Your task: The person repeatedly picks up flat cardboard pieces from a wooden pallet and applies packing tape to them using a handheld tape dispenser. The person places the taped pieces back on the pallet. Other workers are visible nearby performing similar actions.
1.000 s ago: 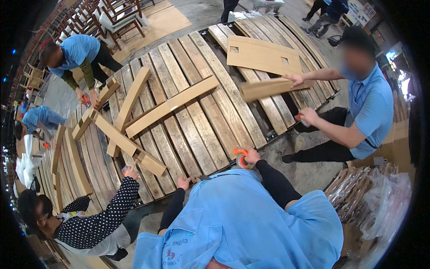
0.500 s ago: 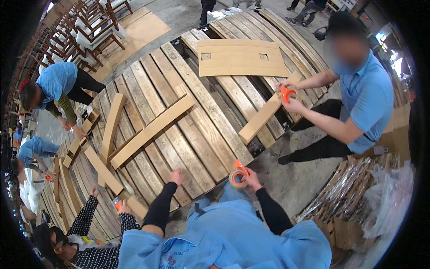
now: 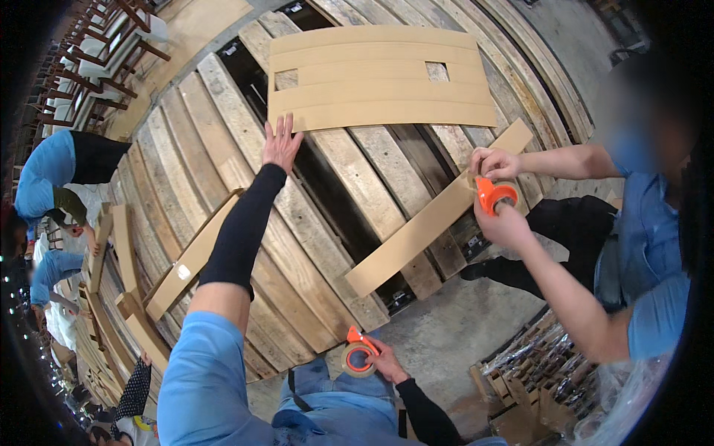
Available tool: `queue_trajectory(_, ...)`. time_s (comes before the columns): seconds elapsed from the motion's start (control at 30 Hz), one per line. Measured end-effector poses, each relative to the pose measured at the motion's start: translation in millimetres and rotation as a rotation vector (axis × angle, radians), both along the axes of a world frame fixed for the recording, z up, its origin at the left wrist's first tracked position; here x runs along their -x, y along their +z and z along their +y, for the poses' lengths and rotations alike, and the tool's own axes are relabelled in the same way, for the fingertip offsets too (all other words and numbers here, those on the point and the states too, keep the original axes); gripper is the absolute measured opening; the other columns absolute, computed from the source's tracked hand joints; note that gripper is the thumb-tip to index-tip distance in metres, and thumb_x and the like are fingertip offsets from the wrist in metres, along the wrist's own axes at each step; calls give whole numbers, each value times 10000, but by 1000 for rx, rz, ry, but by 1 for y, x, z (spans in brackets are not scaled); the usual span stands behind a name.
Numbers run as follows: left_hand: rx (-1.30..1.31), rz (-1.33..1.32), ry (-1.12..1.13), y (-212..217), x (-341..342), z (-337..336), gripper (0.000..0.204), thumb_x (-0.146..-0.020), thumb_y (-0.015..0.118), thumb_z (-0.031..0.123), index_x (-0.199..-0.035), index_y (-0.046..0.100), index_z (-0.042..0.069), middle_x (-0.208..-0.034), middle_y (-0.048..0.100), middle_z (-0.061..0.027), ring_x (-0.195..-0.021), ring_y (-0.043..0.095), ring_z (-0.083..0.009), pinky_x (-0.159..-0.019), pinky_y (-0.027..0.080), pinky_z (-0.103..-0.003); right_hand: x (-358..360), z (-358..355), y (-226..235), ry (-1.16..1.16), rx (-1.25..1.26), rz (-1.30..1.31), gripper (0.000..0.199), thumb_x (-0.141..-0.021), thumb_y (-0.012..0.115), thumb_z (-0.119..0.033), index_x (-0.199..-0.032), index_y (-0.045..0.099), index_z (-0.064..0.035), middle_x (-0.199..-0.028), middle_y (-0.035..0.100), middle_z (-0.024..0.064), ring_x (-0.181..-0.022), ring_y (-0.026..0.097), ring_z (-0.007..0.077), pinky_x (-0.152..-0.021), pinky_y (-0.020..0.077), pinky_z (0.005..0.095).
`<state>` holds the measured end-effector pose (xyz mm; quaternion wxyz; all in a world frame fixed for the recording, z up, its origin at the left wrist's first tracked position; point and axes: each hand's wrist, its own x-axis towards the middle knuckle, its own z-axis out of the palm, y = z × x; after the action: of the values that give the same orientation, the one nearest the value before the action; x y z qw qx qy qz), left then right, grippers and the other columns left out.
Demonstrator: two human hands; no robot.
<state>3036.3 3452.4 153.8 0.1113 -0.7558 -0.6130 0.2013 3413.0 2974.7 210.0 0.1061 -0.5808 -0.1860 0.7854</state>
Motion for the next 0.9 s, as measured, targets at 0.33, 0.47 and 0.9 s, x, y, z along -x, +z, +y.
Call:
queue_trajectory(0.33, -77, -52, -140, -43, 15, 94, 464, -809, 697, 117, -1248, 575, 205, -1530, 395, -160, -1192, 566, -338, -873, 537, -454, 1, 44, 13, -22, 139, 32, 771, -750, 607, 139, -1490, 483, -36, -1431, 578, 92, -1266, 566, 166, -1056, 460, 294)
queue_trajectory(0.47, -54, -221, -162, 32, 8, 84, 276, -792, 647, 75, -1064, 616, 102, -1394, 527, -104, -1038, 609, -294, -848, 522, -436, 2, 61, 20, 167, -46, 33, 778, -765, 606, 130, -1509, 456, -41, -1456, 563, 111, -1294, 549, 166, -1074, 446, 291)
queue_trajectory(0.9, 28, -639, 215, 318, -5, -356, 224, -709, 613, 37, -923, 681, 44, -1314, 656, -69, -933, 585, -299, -838, 497, -418, 20, 139, 144, 209, -150, 457, 604, -882, 772, -113, -1427, 533, -10, -1343, 621, 54, -1214, 553, 123, -1057, 447, 316)
